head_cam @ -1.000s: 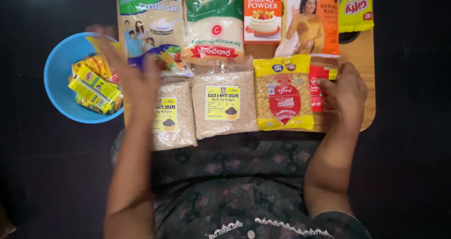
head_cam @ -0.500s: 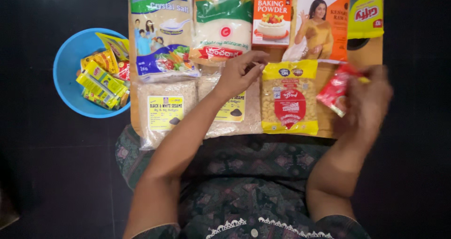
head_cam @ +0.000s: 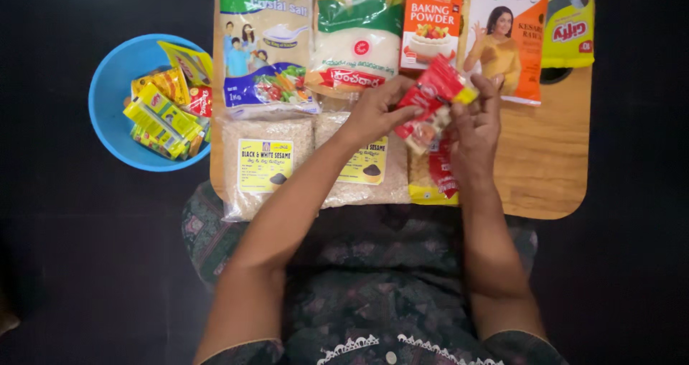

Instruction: The person sorts various packaged food items on a wooden lap desk, picking up each package, turning it over to view both sides, and placing it into a blue bowl. Items handled include small snack packets, sesame seed bags, rice, baking powder, and salt.

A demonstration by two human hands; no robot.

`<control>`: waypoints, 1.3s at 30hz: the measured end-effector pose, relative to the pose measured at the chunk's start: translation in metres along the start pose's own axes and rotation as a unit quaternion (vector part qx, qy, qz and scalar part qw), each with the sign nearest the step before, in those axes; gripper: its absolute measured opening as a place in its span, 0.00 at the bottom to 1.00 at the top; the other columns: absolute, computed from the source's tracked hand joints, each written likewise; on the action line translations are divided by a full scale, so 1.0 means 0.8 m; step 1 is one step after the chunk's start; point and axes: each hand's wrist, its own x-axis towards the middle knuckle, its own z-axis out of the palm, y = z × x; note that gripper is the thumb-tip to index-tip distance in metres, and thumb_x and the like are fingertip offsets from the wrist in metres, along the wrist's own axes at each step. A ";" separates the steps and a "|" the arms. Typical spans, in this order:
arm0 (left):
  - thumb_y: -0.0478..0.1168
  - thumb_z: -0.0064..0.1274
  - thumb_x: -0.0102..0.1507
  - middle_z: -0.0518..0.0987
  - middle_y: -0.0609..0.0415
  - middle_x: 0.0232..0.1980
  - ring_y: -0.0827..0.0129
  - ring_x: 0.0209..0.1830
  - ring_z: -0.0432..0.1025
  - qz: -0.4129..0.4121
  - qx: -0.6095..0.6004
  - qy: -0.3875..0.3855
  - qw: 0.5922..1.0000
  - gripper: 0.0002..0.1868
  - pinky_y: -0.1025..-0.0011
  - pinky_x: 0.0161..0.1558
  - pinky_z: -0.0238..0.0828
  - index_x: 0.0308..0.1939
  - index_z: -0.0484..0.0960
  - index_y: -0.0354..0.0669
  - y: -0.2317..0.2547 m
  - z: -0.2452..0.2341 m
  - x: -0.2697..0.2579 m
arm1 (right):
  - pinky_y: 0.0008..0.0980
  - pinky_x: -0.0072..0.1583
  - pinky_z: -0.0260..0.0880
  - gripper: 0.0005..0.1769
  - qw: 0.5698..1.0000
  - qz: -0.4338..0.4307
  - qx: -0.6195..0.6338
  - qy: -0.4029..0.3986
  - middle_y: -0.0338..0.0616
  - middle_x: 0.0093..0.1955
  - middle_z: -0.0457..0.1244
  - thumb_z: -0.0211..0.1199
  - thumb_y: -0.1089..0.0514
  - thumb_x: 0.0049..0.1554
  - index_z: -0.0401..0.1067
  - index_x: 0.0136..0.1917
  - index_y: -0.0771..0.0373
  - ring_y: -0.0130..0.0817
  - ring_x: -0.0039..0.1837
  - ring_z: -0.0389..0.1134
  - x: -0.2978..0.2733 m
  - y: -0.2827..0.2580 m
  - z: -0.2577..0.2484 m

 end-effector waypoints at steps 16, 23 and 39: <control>0.44 0.52 0.72 0.70 0.63 0.32 0.83 0.33 0.61 -0.001 -0.028 0.142 0.989 0.11 0.77 0.34 0.62 0.42 0.74 0.40 -0.023 -0.006 0.006 | 0.24 0.46 0.73 0.11 0.983 0.067 -0.154 -0.076 0.39 0.50 0.69 0.59 0.57 0.68 0.73 0.58 0.66 0.22 0.47 0.69 -0.008 0.018 0.004; 0.43 0.50 0.72 0.73 0.64 0.33 0.83 0.33 0.63 -0.010 -0.040 0.140 0.989 0.10 0.78 0.35 0.64 0.42 0.74 0.41 -0.010 -0.006 0.004 | 0.23 0.45 0.70 0.11 0.990 0.066 -0.091 -0.086 0.40 0.49 0.70 0.59 0.57 0.67 0.72 0.59 0.65 0.23 0.42 0.69 -0.004 0.023 -0.002; 0.46 0.49 0.74 0.80 0.61 0.43 0.82 0.43 0.70 0.015 -0.126 0.137 0.982 0.15 0.77 0.46 0.70 0.54 0.80 0.37 -0.013 -0.006 0.002 | 0.19 0.45 0.69 0.11 0.963 0.070 -0.229 -0.122 0.37 0.48 0.71 0.57 0.54 0.68 0.76 0.51 0.63 0.19 0.48 0.70 -0.009 0.012 -0.001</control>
